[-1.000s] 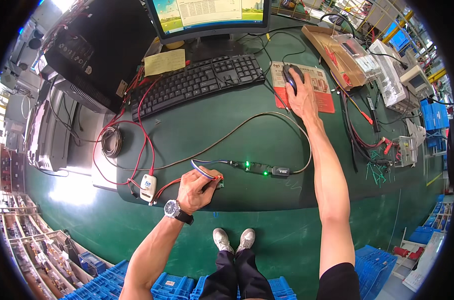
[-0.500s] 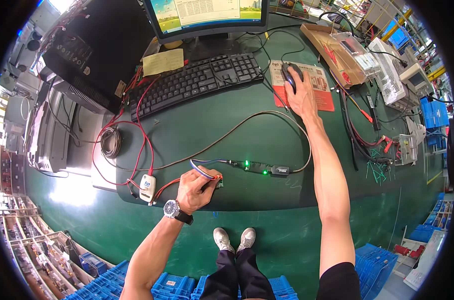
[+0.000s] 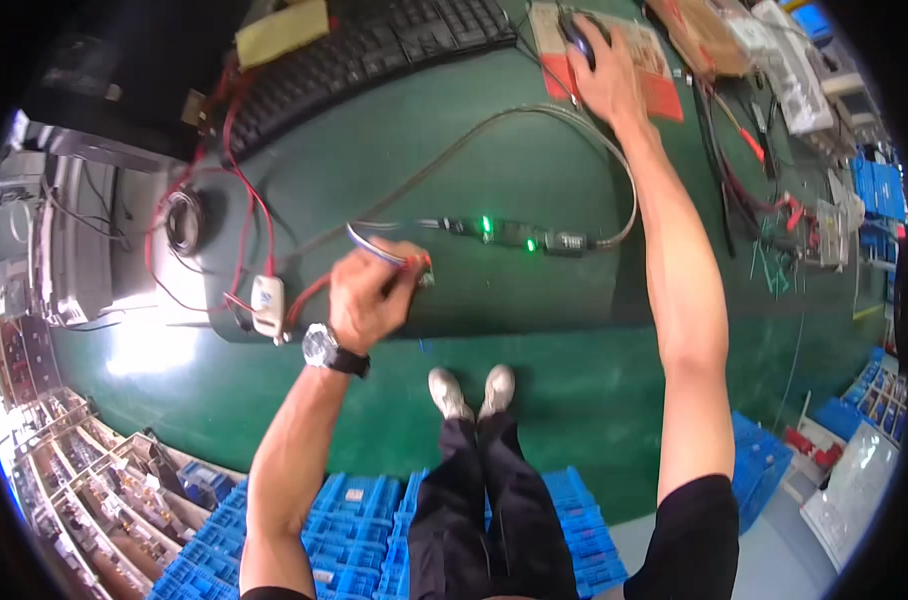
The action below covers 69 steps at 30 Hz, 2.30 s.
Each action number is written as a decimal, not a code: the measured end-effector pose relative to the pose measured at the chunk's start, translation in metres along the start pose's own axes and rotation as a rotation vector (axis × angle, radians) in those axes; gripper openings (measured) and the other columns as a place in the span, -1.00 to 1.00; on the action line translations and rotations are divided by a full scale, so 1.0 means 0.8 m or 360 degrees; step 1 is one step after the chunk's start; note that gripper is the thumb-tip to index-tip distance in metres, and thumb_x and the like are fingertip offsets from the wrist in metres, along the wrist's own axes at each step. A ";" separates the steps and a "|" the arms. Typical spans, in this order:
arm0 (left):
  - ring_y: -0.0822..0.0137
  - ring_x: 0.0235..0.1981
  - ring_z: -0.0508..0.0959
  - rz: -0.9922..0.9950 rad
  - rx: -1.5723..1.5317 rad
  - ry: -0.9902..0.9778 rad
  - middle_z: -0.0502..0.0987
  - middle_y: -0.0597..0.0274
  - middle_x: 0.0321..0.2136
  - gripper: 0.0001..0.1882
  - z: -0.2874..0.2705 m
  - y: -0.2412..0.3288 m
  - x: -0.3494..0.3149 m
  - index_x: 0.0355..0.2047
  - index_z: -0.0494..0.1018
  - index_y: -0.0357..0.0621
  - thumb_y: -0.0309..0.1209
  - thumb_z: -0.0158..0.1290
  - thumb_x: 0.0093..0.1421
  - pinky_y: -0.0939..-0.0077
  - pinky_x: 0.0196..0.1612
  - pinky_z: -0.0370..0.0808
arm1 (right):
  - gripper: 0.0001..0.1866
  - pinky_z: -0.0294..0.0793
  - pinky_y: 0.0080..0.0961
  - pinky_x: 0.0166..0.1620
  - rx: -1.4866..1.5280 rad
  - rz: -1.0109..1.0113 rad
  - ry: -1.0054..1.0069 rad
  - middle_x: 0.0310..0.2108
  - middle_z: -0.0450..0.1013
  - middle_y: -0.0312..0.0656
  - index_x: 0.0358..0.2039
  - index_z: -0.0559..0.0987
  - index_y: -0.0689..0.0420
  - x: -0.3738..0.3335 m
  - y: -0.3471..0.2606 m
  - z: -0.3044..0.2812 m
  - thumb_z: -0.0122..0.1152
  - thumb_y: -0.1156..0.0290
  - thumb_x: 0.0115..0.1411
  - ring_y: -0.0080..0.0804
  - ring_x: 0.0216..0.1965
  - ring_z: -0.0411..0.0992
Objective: The person operates a computer using a mouse and keyboard, then picks up a cable and touches its pins to a circuit board.
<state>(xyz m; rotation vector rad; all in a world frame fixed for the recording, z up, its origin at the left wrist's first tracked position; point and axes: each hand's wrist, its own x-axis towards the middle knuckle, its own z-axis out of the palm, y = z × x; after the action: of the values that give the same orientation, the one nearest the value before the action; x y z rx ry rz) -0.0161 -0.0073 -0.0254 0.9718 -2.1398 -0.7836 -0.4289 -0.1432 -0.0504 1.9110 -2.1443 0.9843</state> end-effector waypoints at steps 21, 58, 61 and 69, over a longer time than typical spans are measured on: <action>0.33 -0.31 0.77 -0.0125 -0.0202 0.0182 0.77 0.11 -0.26 -0.86 0.002 -0.006 -0.008 -0.19 0.61 -0.32 -0.69 0.25 0.24 0.51 -0.23 0.70 | -0.46 0.37 -0.06 0.38 0.0045 -0.0133 0.0086 0.27 0.42 0.16 0.31 0.51 0.08 0.004 0.002 0.008 0.20 0.21 0.36 0.22 0.29 0.38; 0.23 -0.33 0.77 -0.0068 0.0096 0.0066 0.75 0.08 -0.33 -0.91 -0.001 0.007 -0.010 -0.33 0.63 -0.21 -0.66 0.27 0.21 0.42 -0.24 0.67 | -0.45 0.44 0.07 0.29 0.0068 -0.0037 0.0040 0.25 0.38 0.26 0.39 0.45 -0.13 -0.011 0.006 0.011 0.16 0.12 0.43 0.38 0.25 0.39; 0.21 -0.34 0.75 0.0068 -0.0023 0.0144 0.75 0.11 -0.31 -0.85 0.004 -0.003 -0.012 -0.28 0.65 -0.22 -0.70 0.26 0.17 0.41 -0.27 0.65 | -0.48 0.47 0.12 0.21 0.0111 0.0006 0.0067 0.20 0.37 0.29 0.35 0.49 -0.09 -0.006 -0.007 0.006 0.20 0.24 0.40 0.40 0.15 0.43; 0.12 -0.34 0.73 0.0145 -0.0012 0.0126 0.75 0.18 -0.24 -0.75 0.001 -0.009 -0.011 -0.23 0.62 -0.15 -0.68 0.29 0.09 0.32 -0.28 0.66 | -0.45 0.44 0.05 0.26 0.0099 0.0117 -0.0058 0.19 0.37 0.25 0.38 0.46 -0.02 -0.003 -0.027 -0.012 0.20 0.29 0.39 0.34 0.19 0.41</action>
<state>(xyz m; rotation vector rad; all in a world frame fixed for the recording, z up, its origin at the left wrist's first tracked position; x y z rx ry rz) -0.0093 -0.0039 -0.0341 0.8801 -2.0961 -0.6970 -0.4118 -0.1362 -0.0356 1.9039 -2.2448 1.0492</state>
